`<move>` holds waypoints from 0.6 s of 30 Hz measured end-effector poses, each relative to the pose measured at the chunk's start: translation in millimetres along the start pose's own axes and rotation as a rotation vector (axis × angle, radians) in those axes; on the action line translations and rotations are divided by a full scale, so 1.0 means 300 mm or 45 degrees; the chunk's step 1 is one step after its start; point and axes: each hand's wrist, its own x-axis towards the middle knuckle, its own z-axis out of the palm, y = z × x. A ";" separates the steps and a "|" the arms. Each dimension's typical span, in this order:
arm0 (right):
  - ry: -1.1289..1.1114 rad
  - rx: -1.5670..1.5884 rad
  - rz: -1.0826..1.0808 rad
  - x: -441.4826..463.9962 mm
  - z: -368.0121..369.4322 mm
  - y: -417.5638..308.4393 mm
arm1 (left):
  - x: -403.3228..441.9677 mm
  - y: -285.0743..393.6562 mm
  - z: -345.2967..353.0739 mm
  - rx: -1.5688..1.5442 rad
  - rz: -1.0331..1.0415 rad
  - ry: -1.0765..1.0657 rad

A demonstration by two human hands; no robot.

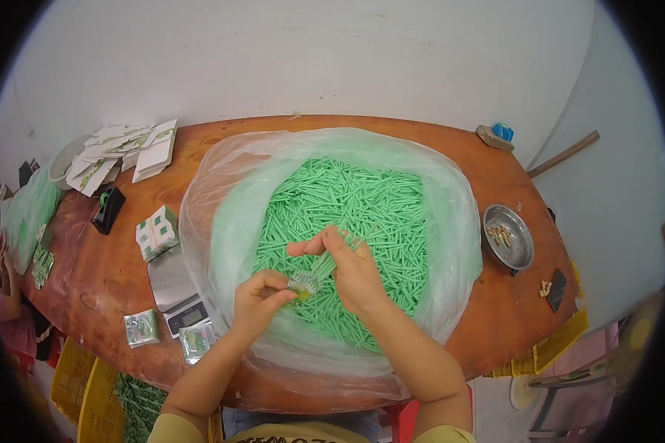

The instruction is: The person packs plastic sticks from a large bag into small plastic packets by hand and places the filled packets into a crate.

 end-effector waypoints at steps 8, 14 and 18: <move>-0.271 -0.447 0.204 -0.034 0.033 0.011 | -0.004 -0.006 0.008 -0.009 0.035 -0.024; -0.307 -0.616 0.038 0.002 0.028 -0.031 | 0.013 -0.012 0.027 0.062 0.089 0.093; -0.243 -0.753 -0.174 0.034 0.032 -0.129 | 0.032 -0.029 0.020 0.010 0.229 0.194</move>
